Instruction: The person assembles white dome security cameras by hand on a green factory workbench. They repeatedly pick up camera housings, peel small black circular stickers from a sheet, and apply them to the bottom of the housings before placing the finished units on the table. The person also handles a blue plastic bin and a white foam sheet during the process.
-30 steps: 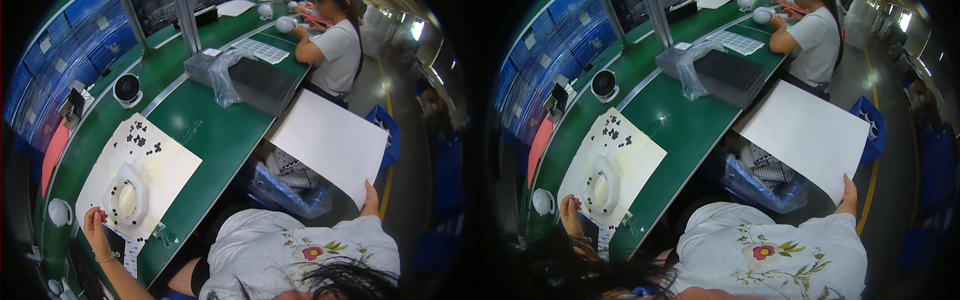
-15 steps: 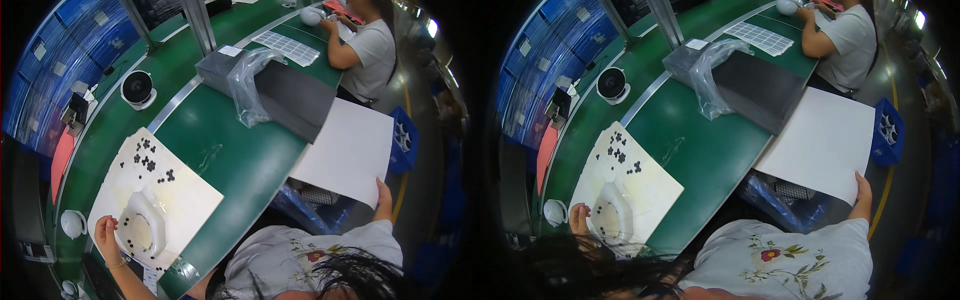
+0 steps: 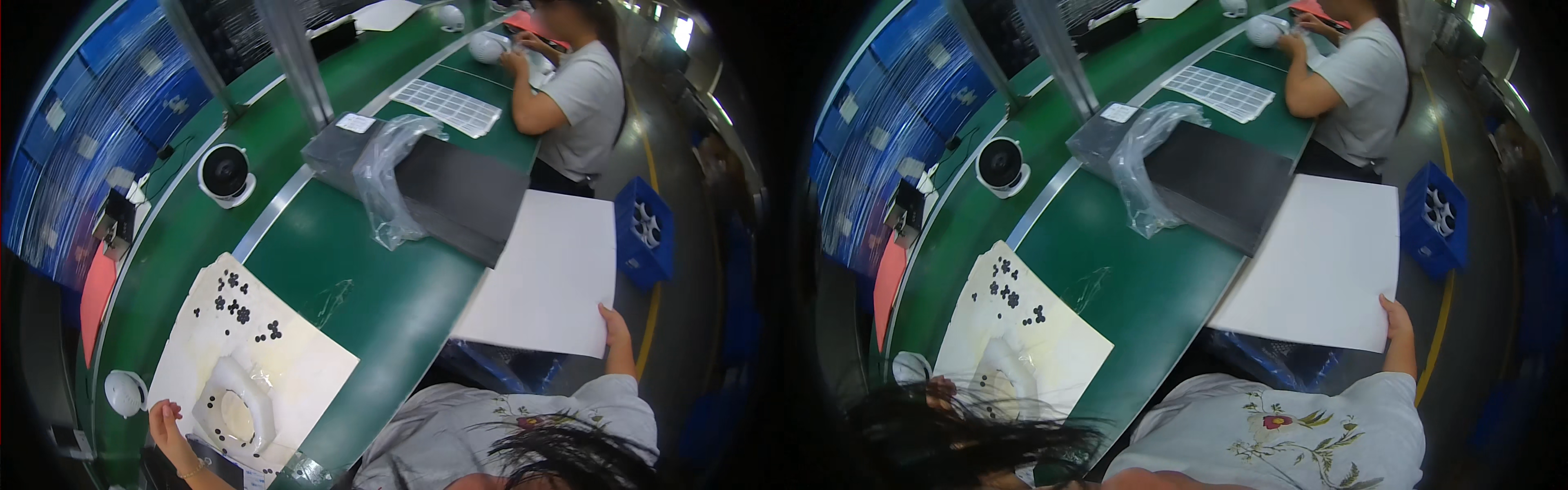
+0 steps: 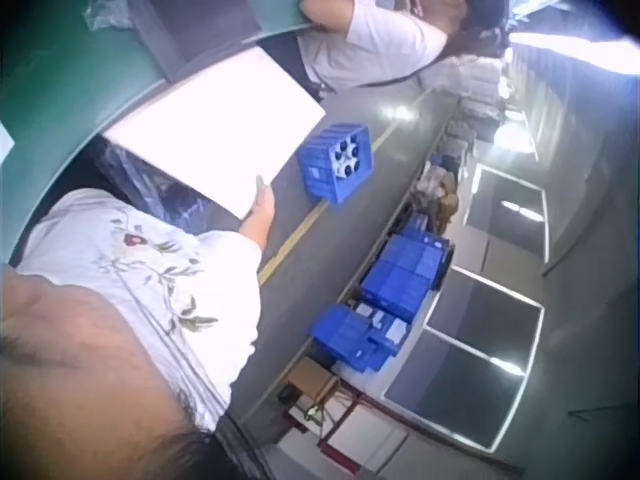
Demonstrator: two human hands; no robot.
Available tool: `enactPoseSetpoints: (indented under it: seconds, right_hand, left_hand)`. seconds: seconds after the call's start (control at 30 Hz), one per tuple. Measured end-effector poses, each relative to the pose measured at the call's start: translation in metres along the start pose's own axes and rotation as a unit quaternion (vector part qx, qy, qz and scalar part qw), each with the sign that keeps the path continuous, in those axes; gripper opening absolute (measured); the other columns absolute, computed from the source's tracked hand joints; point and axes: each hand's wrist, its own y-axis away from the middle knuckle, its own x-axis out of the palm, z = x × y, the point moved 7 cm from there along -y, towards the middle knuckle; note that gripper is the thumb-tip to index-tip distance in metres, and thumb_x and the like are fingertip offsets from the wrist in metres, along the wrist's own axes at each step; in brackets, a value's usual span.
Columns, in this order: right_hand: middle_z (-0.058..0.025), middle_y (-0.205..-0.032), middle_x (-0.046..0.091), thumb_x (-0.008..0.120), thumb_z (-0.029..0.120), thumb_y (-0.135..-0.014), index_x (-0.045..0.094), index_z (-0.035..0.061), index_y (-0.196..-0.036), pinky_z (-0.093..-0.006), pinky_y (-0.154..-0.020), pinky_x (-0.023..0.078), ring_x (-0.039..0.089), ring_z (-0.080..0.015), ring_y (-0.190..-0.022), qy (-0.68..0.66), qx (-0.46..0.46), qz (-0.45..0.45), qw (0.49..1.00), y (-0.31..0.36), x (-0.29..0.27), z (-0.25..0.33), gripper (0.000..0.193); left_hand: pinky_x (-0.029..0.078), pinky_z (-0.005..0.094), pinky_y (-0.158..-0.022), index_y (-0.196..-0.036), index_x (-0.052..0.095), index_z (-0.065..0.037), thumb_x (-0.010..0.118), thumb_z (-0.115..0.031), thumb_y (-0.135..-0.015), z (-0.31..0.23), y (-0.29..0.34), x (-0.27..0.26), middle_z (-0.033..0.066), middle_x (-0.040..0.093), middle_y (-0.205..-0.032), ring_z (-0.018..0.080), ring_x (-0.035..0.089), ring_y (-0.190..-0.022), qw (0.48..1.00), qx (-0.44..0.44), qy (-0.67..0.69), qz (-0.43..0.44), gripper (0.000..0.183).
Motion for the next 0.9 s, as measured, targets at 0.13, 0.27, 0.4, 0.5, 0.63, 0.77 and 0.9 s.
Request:
enactPoseSetpoints:
  seconds: [0.13,0.27,0.4,0.5,0.63,0.77,0.9]
  right_hand:
    - [-0.0132,-0.102,0.059,0.057,0.019,-0.083,0.05,-0.0016,-0.111,-0.0371,-0.082,0.046,0.058,-0.0229,-0.09,0.013,0.015,0.043,0.999,0.031,0.031,-0.027,0.036]
    - [-0.0154,-0.106,0.056,0.051,0.018,-0.087,0.045,-0.002,-0.114,-0.0402,-0.085,0.045,0.056,-0.027,-0.095,-0.063,0.027,-0.01,0.998,0.076,0.101,-0.068,0.035]
    - [-0.0168,-0.118,0.049,0.042,0.023,-0.09,0.04,-0.0018,-0.121,-0.0419,-0.094,0.037,0.048,-0.0294,-0.109,-0.184,0.128,0.025,0.974,0.159,0.165,-0.112,0.039]
    - [-0.0162,-0.124,0.044,0.042,0.024,-0.09,0.036,-0.0016,-0.124,-0.04,-0.099,0.032,0.041,-0.0274,-0.117,-0.263,0.183,0.038,0.947,0.178,0.197,-0.159,0.042]
    - [-0.0165,-0.123,0.045,0.042,0.017,-0.09,0.036,-0.0031,-0.123,-0.0387,-0.098,0.035,0.045,-0.0274,-0.113,-0.16,0.139,0.12,0.97,0.189,0.197,-0.151,0.039]
    - [-0.0166,-0.123,0.045,0.041,0.013,-0.09,0.036,-0.0038,-0.123,-0.0387,-0.098,0.036,0.047,-0.028,-0.111,-0.187,0.111,0.163,0.962,0.185,0.17,-0.108,0.037]
    - [-0.0178,-0.125,0.043,0.041,0.015,-0.091,0.034,-0.0053,-0.124,-0.0404,-0.101,0.032,0.041,-0.0293,-0.117,-0.227,0.077,0.148,0.959,0.2,0.181,-0.103,0.04]
  left_hand:
    - [0.04,0.0234,-0.064,-0.092,0.055,0.002,0.048,-0.015,-0.089,0.005,-0.003,0.006,0.0049,0.056,-0.08,0.0107,0.051,-0.071,1.0,0.009,0.017,0.013,0.018]
    - [0.039,0.0224,-0.064,-0.092,0.055,0.002,0.048,-0.016,-0.089,-0.023,0.004,0.011,0.0041,0.056,-0.079,0.0104,0.05,-0.071,0.996,0.048,-0.041,0.057,0.019]
    - [0.039,0.0215,-0.064,-0.091,0.054,0.002,0.048,-0.015,-0.089,-0.023,0.02,0.019,0.004,0.055,-0.079,0.0101,0.049,-0.07,0.989,0.099,-0.046,0.1,0.018]
    - [0.044,0.0304,-0.074,-0.097,0.055,0.002,0.057,-0.005,-0.08,-0.017,0.036,0.0,0.0101,0.059,-0.091,0.0181,0.053,-0.081,0.985,0.075,-0.082,0.136,0.018]
    - [0.043,0.0256,-0.069,-0.089,0.058,0.003,0.053,-0.01,-0.085,-0.026,0.053,-0.031,0.0067,0.059,-0.082,0.0134,0.052,-0.074,0.993,0.041,-0.046,0.101,0.014]
    - [0.043,0.0263,-0.07,-0.09,0.057,0.003,0.053,-0.009,-0.085,-0.021,0.06,-0.044,0.0074,0.059,-0.083,0.014,0.053,-0.075,0.998,0.016,-0.012,0.061,0.014]
    - [0.044,0.027,-0.074,-0.091,0.057,0.003,0.052,-0.009,-0.086,-0.016,0.061,-0.044,0.0084,0.059,-0.084,0.0149,0.054,-0.078,0.998,0.025,0.001,0.056,0.014]
